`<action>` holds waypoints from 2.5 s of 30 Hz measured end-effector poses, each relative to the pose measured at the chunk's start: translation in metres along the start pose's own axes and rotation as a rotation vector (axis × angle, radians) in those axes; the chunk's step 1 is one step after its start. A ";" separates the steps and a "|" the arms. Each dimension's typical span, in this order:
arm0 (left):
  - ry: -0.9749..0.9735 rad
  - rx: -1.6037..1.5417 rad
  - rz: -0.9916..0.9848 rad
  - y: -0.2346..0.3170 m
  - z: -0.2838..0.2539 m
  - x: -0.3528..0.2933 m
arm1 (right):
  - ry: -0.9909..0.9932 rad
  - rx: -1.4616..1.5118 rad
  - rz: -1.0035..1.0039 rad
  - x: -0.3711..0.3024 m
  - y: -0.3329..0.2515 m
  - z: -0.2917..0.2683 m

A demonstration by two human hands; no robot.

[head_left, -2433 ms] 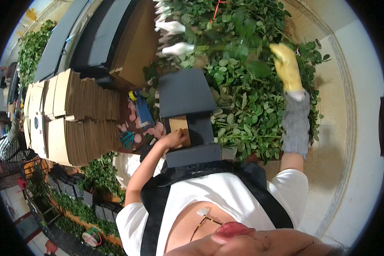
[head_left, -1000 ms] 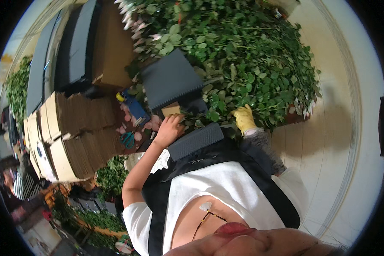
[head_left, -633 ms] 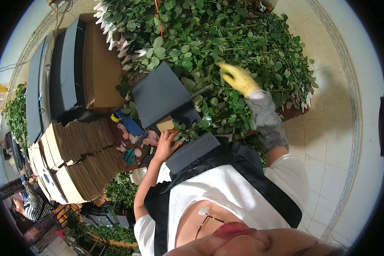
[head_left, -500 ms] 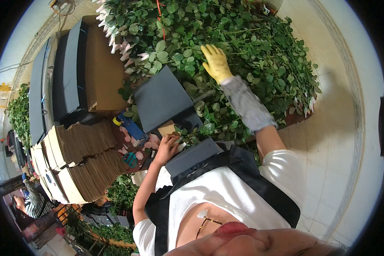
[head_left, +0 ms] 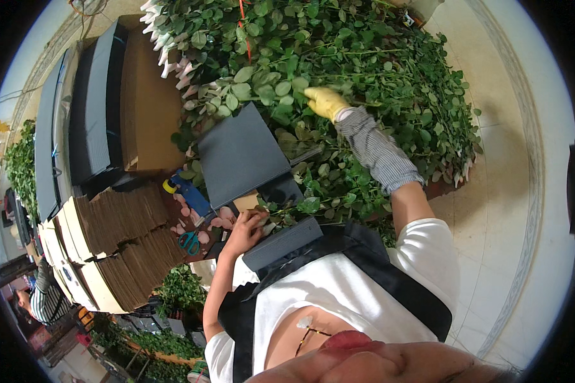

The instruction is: The person organizes flowers by placing stems into a sorting device and then securing them into a black foam holder.

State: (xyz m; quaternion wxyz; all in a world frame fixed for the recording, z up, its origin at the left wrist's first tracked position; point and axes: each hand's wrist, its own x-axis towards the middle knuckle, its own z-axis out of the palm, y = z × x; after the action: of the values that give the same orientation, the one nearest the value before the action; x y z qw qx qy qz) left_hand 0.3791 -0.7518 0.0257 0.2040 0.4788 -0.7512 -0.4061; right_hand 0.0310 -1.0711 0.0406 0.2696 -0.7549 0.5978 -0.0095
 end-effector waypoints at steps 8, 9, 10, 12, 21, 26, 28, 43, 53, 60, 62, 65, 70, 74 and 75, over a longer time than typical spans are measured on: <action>0.057 0.183 -0.097 0.008 0.004 0.016 | 0.620 -0.692 0.064 0.041 0.000 -0.158; 0.087 0.162 -0.098 0.007 0.006 0.014 | 0.735 -0.697 -0.001 0.040 -0.002 -0.155; 0.108 0.157 -0.098 0.006 0.008 0.016 | 0.855 -0.703 -0.070 0.036 -0.008 -0.155; 0.137 0.150 -0.111 0.004 0.013 0.007 | 0.649 -0.627 -0.035 0.025 -0.041 -0.147; 0.126 0.119 -0.133 0.008 0.012 0.006 | 0.339 -0.576 -0.080 0.055 0.031 0.015; 0.112 0.134 -0.133 0.009 0.010 0.008 | 0.350 -0.265 0.060 0.089 0.028 -0.052; 0.119 0.139 -0.150 0.006 0.011 0.003 | 0.261 -0.132 0.062 0.086 -0.005 -0.099; 0.176 0.120 -0.068 -0.003 0.016 0.003 | 0.928 -0.056 -0.340 0.070 -0.068 -0.127; 0.283 -0.069 -0.089 -0.017 0.031 -0.003 | 0.073 0.096 -0.687 -0.123 -0.077 -0.125; 0.228 0.095 0.037 -0.014 0.021 -0.003 | -0.064 0.052 -0.160 -0.229 -0.030 0.050; 0.148 0.196 -0.019 -0.002 0.016 -0.007 | -0.116 0.187 -0.064 -0.240 -0.019 0.088; 0.125 0.445 0.129 0.009 0.006 0.003 | -0.112 -0.034 -0.080 -0.242 -0.009 0.110; 0.087 0.506 0.048 0.010 0.004 0.009 | 0.029 -0.051 -0.083 -0.235 0.032 0.158; 0.232 0.310 0.048 0.003 0.011 0.001 | -0.601 0.393 -0.032 -0.212 0.000 0.046; 0.272 0.265 0.050 0.003 0.011 0.002 | -0.692 0.476 -0.046 -0.201 0.007 0.029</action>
State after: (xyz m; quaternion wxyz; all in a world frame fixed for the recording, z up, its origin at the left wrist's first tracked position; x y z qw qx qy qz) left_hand 0.3691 -0.7480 0.0214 0.2487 0.5330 -0.7754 -0.2298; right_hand -0.0230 -0.8785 0.0743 0.6211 -0.6434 0.4360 0.1007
